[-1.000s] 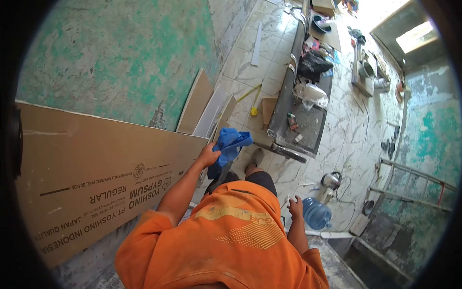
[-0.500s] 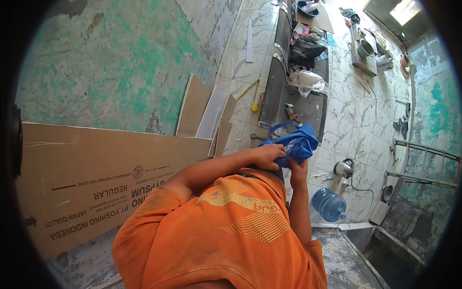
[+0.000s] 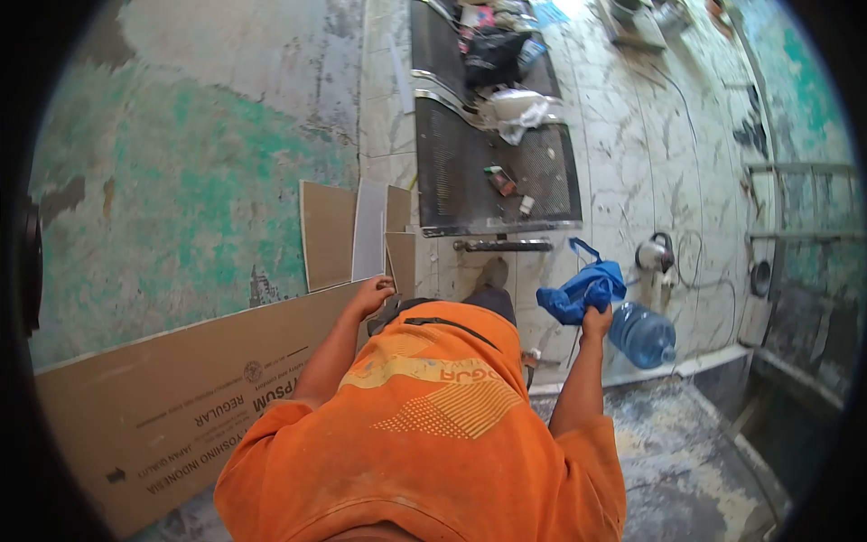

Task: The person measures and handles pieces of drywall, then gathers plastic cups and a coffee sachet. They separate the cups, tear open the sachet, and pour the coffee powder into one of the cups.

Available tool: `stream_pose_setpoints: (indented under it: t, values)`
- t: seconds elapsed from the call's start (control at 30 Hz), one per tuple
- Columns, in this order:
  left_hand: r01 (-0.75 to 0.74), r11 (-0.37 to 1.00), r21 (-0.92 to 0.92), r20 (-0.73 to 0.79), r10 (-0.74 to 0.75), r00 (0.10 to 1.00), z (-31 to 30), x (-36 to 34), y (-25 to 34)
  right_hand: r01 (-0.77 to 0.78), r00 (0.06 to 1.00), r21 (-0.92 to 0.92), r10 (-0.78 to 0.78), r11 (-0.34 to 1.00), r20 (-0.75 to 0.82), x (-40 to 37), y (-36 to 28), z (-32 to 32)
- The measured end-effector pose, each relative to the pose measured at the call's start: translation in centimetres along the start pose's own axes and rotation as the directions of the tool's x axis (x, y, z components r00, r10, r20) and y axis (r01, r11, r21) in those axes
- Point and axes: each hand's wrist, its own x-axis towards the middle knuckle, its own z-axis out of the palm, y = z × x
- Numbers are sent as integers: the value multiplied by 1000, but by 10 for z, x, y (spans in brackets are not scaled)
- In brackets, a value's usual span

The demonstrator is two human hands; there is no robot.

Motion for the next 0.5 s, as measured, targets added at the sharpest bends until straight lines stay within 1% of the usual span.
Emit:
stream_pose_setpoints:
  t: [0.03,0.07,0.1,0.13,0.17,0.2,0.23,0.27,0.3,0.37,0.4,0.47,0.5]
  values:
    - [23,997,75,-17,-22,1000,0,1,-17,4,1000,-69,-6,998,-30,2,0,-2]
    - [42,987,153,-34,-38,999,-2,2,-34,-24,999,76,26,997,-25,7,8,-2]
    - [73,981,177,-15,-72,997,-7,4,-51,-42,998,84,45,996,-35,8,7,-4]
    - [97,974,205,11,-102,995,-11,6,-62,-50,996,15,51,999,-76,1,-7,-7]
    - [99,969,225,31,-108,994,-16,1,-61,-52,994,35,55,998,-96,3,-4,-11]
    - [96,965,245,53,-113,992,-21,-4,-56,-82,991,108,93,991,-98,8,5,-14]
    - [84,967,242,69,-103,992,-26,-6,-53,-87,988,53,94,995,-126,12,13,-19]
    - [74,969,235,78,-95,992,-29,-7,-46,-74,990,218,97,973,-98,16,23,-22]
    - [57,963,263,110,-89,990,-30,-7,-35,-75,986,192,101,979,-134,16,21,-27]
    - [131,977,171,78,-146,986,-36,-5,-19,-86,982,155,110,984,-150,6,-2,-40]
    - [121,974,189,93,-141,986,-37,2,-13,-95,978,165,123,982,-169,4,-9,-46]
    - [104,960,260,70,-126,989,-40,17,-2,-83,974,240,130,967,-187,2,-22,-53]
    - [97,960,263,67,-119,991,-40,27,4,-80,974,248,129,965,-188,0,-29,-55]
